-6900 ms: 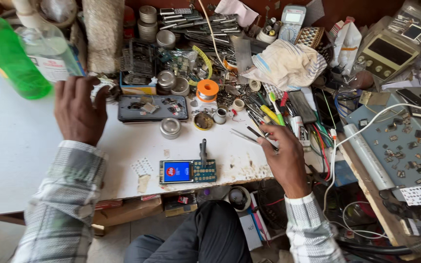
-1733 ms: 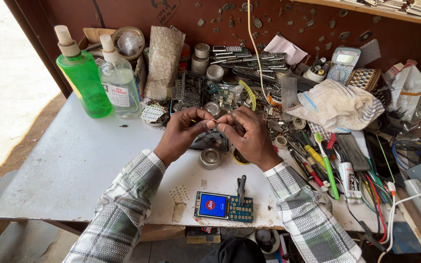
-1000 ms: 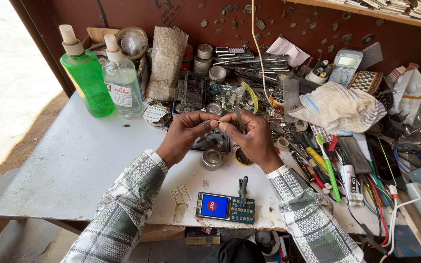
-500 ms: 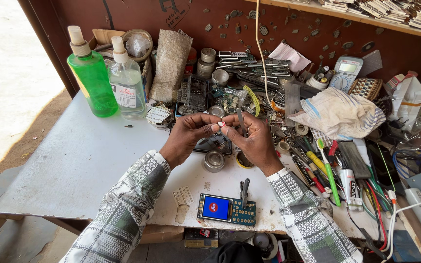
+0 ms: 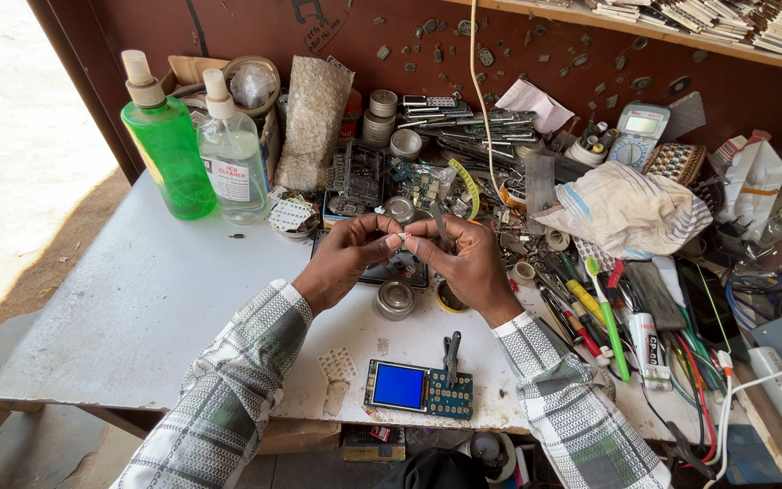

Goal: The person disassembles a mobile phone, uses tweezers to handle small components on the circuit board, and tests the device by pressing buttons to check the display. The person then reassembles the phone and places it on the workbench.

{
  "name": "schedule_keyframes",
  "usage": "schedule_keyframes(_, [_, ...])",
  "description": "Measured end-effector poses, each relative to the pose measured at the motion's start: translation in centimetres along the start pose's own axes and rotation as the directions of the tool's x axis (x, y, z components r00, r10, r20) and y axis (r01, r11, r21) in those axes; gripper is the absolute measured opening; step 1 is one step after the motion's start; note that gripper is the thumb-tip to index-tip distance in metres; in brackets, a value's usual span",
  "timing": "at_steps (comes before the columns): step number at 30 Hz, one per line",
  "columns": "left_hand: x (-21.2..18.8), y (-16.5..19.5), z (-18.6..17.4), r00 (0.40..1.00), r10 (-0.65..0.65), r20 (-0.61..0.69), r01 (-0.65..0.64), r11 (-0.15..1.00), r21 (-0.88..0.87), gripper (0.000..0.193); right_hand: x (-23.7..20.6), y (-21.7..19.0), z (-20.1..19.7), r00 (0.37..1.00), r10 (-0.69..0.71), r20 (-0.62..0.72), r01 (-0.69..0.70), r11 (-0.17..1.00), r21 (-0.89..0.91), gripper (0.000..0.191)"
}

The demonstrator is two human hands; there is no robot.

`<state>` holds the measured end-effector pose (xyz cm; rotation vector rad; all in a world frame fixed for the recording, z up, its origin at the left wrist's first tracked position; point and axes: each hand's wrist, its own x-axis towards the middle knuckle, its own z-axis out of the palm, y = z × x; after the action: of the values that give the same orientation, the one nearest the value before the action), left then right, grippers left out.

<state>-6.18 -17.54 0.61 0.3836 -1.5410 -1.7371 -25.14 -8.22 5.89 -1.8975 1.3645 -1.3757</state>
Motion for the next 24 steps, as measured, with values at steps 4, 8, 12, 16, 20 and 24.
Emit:
schedule_keyframes(4, [-0.2, 0.2, 0.1, 1.0, 0.009, 0.008, -0.009, 1.0, 0.025, 0.014, 0.0, 0.3, -0.2, 0.999, -0.025, 0.04, 0.023, 0.998, 0.063, 0.018])
schedule_keyframes(8, [-0.4, 0.5, 0.3, 1.0, -0.01, 0.003, 0.01, 0.999, 0.035, 0.014, -0.1, 0.5, -0.5, 0.998, 0.029, 0.058, -0.032, 0.998, 0.063, 0.019])
schedule_keyframes(12, [-0.7, 0.6, 0.4, 0.999, -0.036, 0.004, 0.036, 0.999, 0.005, 0.014, -0.1, 0.5, -0.7, 0.992, 0.07, 0.105, -0.089, 0.977, 0.192, 0.029])
schedule_keyframes(16, [-0.5, 0.3, 0.0, 0.996, -0.081, 0.024, 0.083, 0.991, -0.103, 0.012, -0.1, 0.6, -0.6, 0.992, -0.017, 0.128, -0.002, 0.989, 0.147, 0.024])
schedule_keyframes(20, [-0.3, 0.0, -0.7, 0.992, -0.114, 0.051, 0.122, 0.976, -0.181, 0.01, 0.0, 0.3, -0.3, 0.986, -0.093, 0.138, 0.077, 0.99, 0.116, 0.02])
schedule_keyframes(24, [-0.1, -0.4, -1.0, 0.991, -0.121, 0.054, 0.129, 0.974, -0.186, 0.009, 0.0, -0.2, -0.1, 0.959, -0.279, 0.055, 0.285, 0.937, -0.204, 0.018])
